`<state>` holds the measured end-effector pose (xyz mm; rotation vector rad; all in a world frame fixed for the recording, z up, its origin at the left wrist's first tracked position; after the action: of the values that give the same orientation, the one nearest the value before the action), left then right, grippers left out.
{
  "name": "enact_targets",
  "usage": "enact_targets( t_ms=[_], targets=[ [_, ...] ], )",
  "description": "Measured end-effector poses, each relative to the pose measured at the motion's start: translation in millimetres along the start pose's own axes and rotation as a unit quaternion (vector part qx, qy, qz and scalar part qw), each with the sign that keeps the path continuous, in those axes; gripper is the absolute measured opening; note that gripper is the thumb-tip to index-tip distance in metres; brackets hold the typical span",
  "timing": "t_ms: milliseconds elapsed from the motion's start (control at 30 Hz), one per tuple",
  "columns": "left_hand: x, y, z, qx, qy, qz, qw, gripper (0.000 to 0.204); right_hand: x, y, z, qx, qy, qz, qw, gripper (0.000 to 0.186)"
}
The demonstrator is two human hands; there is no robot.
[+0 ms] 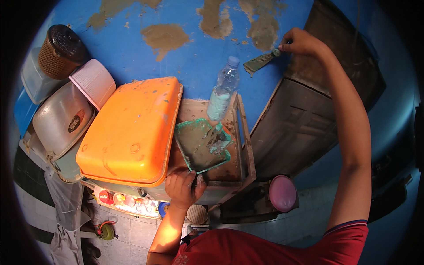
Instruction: The person scoops plaster from a green tray using a trowel and applies it to a blue wall, smoothing the surface repeatedly. The person works in a small area, repeatedly loading the trowel and spreading the material over the same patch.
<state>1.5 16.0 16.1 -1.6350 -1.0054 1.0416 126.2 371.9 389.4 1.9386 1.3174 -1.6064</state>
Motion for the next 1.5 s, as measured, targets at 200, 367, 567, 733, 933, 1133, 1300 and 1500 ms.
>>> enact_targets(
  t_ms=[200,367,567,733,933,1133,1300,1500],
  targets=[
    [-1,-1,-1,0.004,-0.01,-0.002,1.0,0.032,-27,9,-9,0.005,-0.013,0.035,0.999,0.031],
    [0,-3,-1,0.005,-0.005,-0.007,1.0,0.032,-13,15,-3,-0.022,-0.022,0.042,0.999,0.03],
    [-1,-2,0,0.008,-0.003,-0.004,1.0,0.032,12,8,9,-0.012,-0.024,0.041,0.999,0.032],
    [-1,-1,-1,0.008,-0.005,-0.006,1.0,0.031,-10,6,0,-0.01,-0.012,0.021,1.0,0.031],
    [1,-3,-1,0.01,-0.008,-0.012,1.0,0.03,-16,6,-3,-0.024,-0.01,0.035,0.999,0.032],
    [-1,-4,-2,0.011,-0.008,-0.01,1.0,0.031,15,2,8,-0.03,-0.025,-0.011,0.999,0.035],
    [0,-2,-2,0.008,-0.006,-0.011,1.0,0.032,-22,13,2,0.016,-0.027,0.024,0.999,0.031],
    [0,-5,-2,0.012,0.001,-0.019,1.0,0.031,0,15,10,-0.034,-0.02,0.006,0.999,0.032]
  ],
)
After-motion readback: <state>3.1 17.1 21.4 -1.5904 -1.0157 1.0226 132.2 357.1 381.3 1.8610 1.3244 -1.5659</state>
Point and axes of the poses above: each hand's wrist, its own y-axis away from the middle knuckle, its own x-axis out of the palm, z = x × y, the point moved 3 cm from there along -y, towards the middle knuckle, and after that the axes turned 13 degrees about y, right-handed, at the moved point
